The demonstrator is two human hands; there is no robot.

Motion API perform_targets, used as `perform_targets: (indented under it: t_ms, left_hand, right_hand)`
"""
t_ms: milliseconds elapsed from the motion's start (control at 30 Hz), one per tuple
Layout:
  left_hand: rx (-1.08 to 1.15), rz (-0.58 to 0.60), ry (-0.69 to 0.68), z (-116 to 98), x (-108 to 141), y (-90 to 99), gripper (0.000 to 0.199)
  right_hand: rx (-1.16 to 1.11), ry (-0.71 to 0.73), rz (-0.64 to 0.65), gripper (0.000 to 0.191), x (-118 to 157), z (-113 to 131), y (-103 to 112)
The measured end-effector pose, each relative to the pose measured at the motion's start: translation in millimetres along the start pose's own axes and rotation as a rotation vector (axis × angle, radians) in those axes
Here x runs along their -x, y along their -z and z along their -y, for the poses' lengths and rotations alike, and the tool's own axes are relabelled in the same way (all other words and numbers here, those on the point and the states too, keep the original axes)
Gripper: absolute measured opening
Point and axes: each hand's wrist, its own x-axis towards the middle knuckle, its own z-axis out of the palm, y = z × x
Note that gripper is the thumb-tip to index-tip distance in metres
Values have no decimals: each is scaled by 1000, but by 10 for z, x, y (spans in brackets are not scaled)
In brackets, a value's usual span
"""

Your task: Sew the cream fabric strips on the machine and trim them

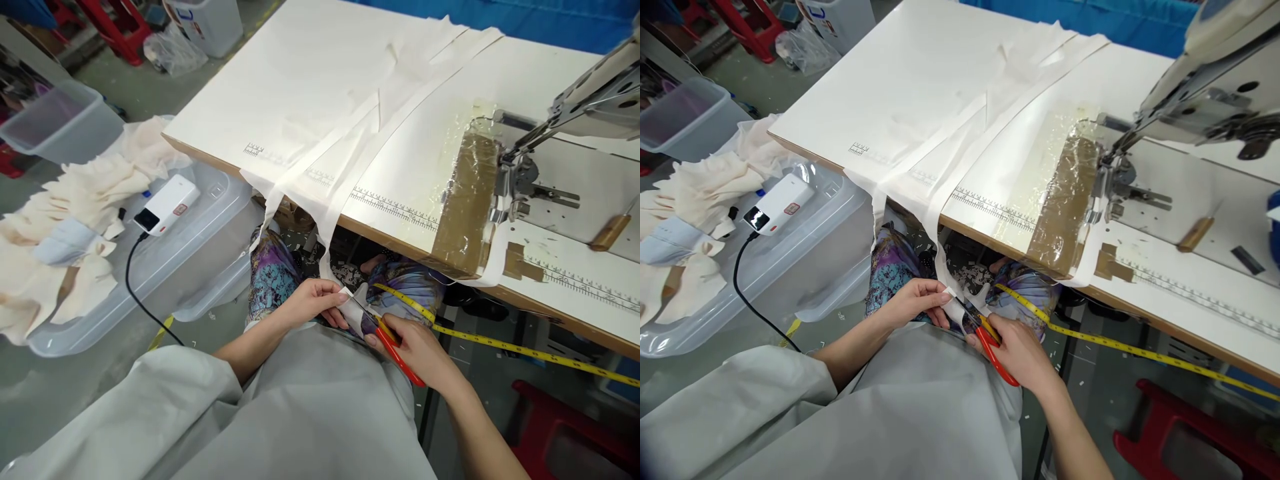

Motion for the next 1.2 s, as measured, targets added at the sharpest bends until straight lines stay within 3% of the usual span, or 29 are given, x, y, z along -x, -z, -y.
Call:
perform_targets:
  t_ms: [100, 400, 600, 700, 800, 867, 933, 1067, 1100, 1200]
  left_hand:
    - [-8, -3, 6, -4, -11, 12, 50]
    - [22, 17, 22, 42, -41, 22, 49]
    - [-5, 23, 23, 63, -31, 34, 48]
    - [-26, 40, 29, 112, -46, -31, 49]
    - [-92, 130, 28, 103, -46, -160, 48]
    - [-290, 191, -13, -40, -24, -225, 38]
    - [-607, 140, -161, -334, -2, -236, 27]
    - [-1235, -336, -614, -1189, -138, -106, 19]
    - [-1381, -428, -661, -1394, -241, -64, 23]
    - [-1691, -533, -632, -1875, -690, 20, 24]
  right_hand:
    - [1, 15, -48, 46, 1, -25, -29]
    - [97, 11, -11, 41, -68, 5, 19]
    - [16, -6, -11, 49, -85, -30, -5]
    - [-73, 10, -88, 45, -87, -14, -60]
    - [-258, 76, -209, 34, -108, 66, -142]
    - [-347, 127, -299, 27, -118, 113, -195]
    - [-342, 180, -404, 23, -102, 128, -222]
    - [-226, 208, -593, 20, 42, 86, -161]
    - [-212, 184, -625, 17, 99, 70, -128]
    - [-232, 68, -716, 16, 317, -29, -33]
